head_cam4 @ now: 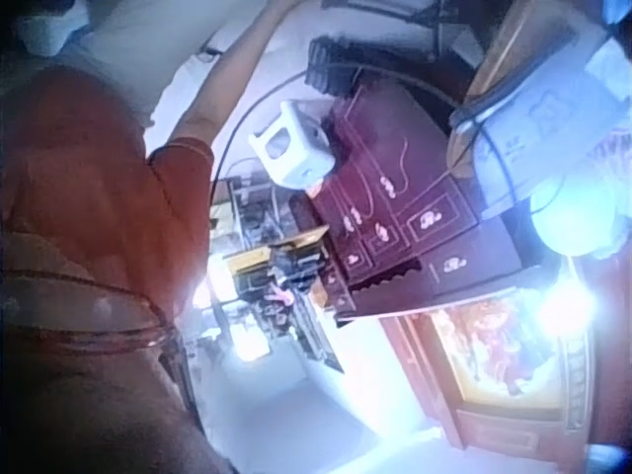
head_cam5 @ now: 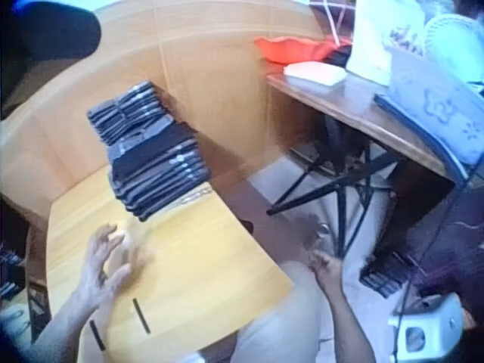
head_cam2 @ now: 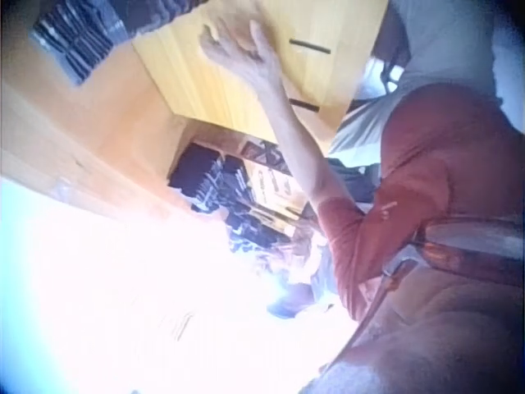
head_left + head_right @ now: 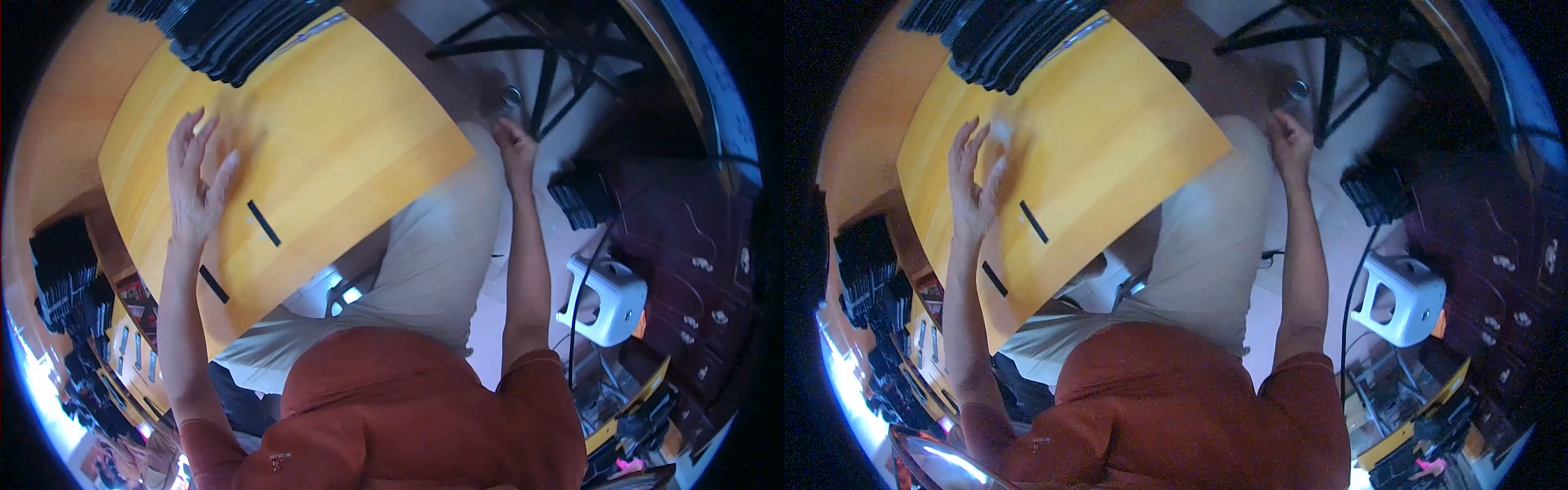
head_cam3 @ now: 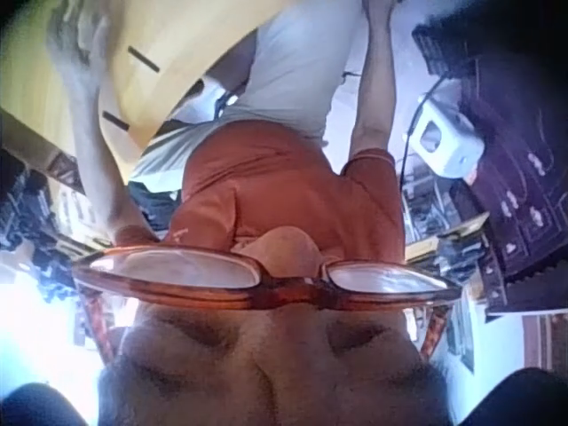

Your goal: The recorder aligns, stacks, and marks black textile straps at a workshop desk.

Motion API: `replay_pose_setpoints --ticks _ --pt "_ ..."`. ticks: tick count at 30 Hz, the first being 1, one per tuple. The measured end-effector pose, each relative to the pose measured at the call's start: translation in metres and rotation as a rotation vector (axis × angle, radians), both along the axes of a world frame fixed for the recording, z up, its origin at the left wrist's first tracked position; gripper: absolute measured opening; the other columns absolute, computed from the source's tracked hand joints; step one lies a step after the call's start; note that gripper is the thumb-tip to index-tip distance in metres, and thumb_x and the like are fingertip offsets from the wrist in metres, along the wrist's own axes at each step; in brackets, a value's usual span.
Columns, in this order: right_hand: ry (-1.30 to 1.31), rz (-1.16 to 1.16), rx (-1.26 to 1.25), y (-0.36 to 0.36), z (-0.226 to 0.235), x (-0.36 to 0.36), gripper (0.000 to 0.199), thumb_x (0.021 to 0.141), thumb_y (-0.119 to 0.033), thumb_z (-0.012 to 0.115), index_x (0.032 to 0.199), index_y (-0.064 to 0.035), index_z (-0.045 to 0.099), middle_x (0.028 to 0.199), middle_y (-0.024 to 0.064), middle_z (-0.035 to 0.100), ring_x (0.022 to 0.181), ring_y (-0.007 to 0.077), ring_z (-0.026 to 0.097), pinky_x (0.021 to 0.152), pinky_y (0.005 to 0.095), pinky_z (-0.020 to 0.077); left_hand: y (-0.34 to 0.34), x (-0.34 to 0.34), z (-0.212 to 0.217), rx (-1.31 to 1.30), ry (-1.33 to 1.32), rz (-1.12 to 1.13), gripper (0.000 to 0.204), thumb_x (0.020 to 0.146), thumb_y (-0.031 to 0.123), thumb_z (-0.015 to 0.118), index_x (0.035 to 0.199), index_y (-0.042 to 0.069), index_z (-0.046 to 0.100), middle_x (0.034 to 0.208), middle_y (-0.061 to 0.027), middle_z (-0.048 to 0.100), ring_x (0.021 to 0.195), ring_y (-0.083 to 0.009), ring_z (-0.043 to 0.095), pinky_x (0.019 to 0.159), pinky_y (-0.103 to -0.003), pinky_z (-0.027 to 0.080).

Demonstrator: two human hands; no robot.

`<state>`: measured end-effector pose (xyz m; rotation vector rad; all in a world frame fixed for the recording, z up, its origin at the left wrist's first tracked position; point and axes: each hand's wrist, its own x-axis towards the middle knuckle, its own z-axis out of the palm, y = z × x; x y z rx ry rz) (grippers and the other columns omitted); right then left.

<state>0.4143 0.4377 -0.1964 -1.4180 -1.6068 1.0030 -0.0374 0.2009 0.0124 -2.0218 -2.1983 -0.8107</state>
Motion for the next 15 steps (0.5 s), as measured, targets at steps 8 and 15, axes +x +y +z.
replay_pose_setpoints --ticks 8,15 --pt "-0.743 0.113 -0.417 -0.148 -0.174 0.122 0.044 0.091 -0.030 0.068 0.133 -0.0141 0.068 0.130 0.0162 0.069 0.121 0.0376 0.064 0.105 0.0476 0.0506 -0.073 0.063 0.001 -0.114 -0.075 0.058 0.042 0.096 0.018 0.070 0.136 0.004 0.064 0.151 -0.0183 0.052 0.147 -0.0376 0.040 0.120 -0.049 0.033" --pt "-0.744 0.237 -0.720 -0.238 -0.206 0.120 0.053 0.087 -0.041 0.072 0.129 -0.0087 0.066 0.128 0.0199 0.069 0.115 0.0418 0.067 0.102 0.0514 0.0522 -0.141 0.099 -0.007 -0.096 -0.095 0.150 0.039 0.098 0.014 0.068 0.135 0.003 0.064 0.150 -0.0205 0.052 0.145 -0.0372 0.043 0.120 -0.050 0.033"
